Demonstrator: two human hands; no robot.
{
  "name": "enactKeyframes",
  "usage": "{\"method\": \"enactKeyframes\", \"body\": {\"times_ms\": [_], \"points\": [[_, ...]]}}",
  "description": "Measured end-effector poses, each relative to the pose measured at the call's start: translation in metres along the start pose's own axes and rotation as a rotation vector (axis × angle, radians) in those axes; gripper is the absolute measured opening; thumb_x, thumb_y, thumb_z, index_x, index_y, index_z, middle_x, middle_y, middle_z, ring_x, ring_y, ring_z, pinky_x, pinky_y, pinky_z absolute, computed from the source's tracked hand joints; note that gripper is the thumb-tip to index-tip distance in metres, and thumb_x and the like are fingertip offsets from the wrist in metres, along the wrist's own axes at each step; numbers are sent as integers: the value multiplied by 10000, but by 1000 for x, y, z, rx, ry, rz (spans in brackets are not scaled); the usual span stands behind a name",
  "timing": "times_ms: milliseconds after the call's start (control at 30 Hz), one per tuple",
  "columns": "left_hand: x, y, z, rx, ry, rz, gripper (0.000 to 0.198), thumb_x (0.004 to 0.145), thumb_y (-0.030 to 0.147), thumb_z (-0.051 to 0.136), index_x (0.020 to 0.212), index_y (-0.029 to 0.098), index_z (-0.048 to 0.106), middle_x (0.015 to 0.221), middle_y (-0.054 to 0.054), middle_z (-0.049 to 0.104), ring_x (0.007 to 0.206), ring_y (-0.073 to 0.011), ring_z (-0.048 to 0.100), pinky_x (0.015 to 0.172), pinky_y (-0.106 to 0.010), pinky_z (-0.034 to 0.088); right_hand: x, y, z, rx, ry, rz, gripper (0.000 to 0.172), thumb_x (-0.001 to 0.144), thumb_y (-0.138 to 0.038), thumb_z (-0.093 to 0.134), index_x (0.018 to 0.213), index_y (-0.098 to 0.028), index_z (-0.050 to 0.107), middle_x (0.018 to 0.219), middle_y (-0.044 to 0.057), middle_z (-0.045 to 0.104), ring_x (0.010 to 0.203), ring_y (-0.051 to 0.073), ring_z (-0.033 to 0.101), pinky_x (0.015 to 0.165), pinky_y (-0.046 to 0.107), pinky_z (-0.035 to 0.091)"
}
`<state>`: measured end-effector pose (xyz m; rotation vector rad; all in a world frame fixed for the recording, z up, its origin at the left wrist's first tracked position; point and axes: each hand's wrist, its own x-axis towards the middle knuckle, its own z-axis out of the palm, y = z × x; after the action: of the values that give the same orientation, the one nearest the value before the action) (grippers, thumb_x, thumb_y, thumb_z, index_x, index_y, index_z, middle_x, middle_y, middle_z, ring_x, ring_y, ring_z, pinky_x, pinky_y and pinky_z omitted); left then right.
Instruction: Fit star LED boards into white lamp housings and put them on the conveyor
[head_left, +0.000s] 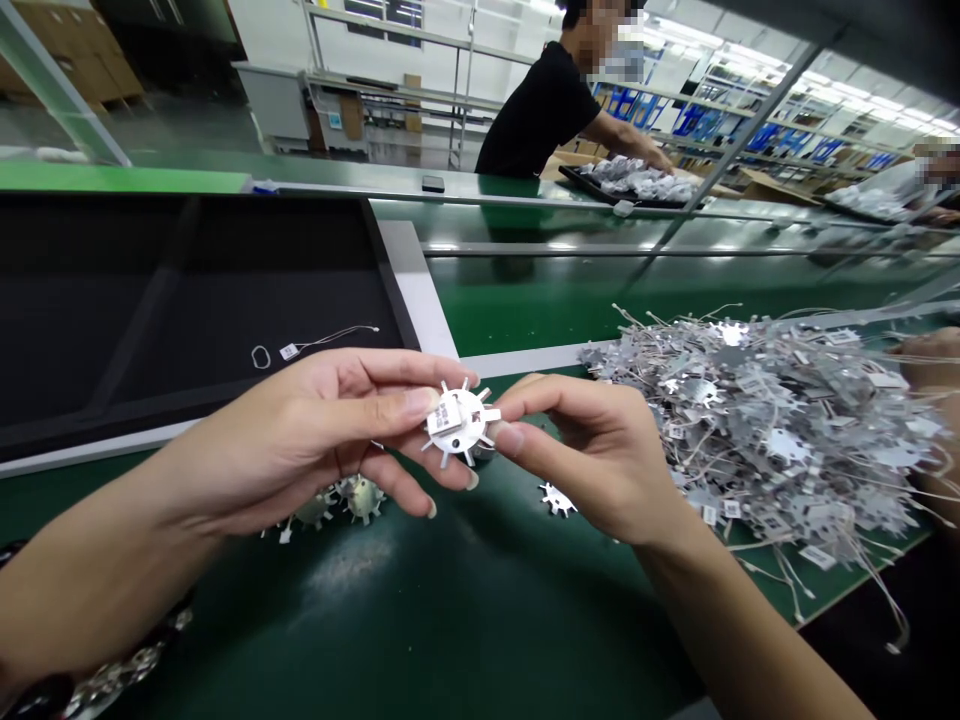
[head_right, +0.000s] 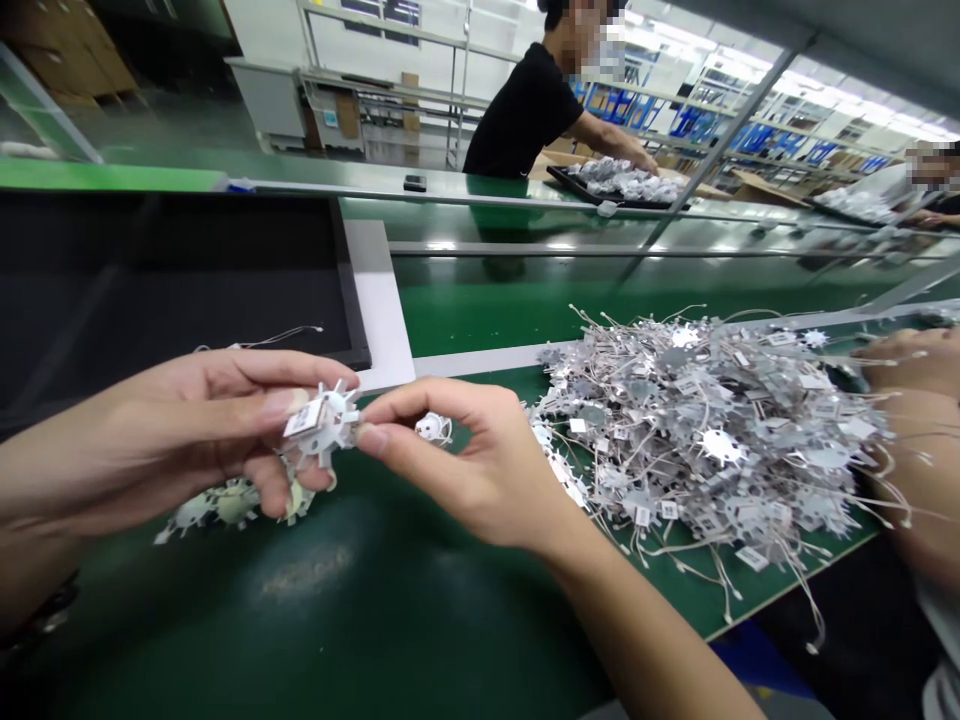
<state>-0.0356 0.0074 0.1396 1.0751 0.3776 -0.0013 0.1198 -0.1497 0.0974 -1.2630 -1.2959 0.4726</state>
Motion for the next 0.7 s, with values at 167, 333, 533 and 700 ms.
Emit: {"method": "enactKeyframes", "body": {"times_ms": [167, 333, 533, 700], "points": [[1, -2, 0, 11, 30, -12, 129, 850, 157, 812, 964, 207, 842, 814, -67, 830, 670, -215, 794, 555, -254, 676, -2, -4, 1, -153, 17, -138, 83, 892, -127, 750, 918, -206, 751, 839, -3, 782, 734, 129, 706, 642, 233, 554], [2, -4, -2, 11, 9, 1, 152, 807, 240, 860, 955, 213, 837, 819, -54, 824, 702, -224, 796, 578, -258, 680, -1, -3, 0, -304, -9, -239, 102, 927, -107, 690, 924, -195, 741, 820, 18, 777, 714, 133, 707, 653, 257, 565], [3, -7, -3, 13, -8, -50, 103, 821, 247, 849, 904, 204, 805, 791, -27, 801, 697, -201, 792, 561, -214, 664, -1, 4, 2, -584, 28, -490, 146, 937, -90, 650, 986, -213, 713, 857, 26, 813, 734, 173, 738, 666, 322, 574], [2, -11, -2, 63, 22, 17, 146, 833, 322, 844, 928, 264, 750, 754, 10, 802, 679, -221, 805, 549, -226, 658, 0, 8, 3, -632, 81, -577, 156, 924, -82, 667, 997, -208, 724, 969, 65, 831, 826, 201, 779, 717, 348, 619]]}}
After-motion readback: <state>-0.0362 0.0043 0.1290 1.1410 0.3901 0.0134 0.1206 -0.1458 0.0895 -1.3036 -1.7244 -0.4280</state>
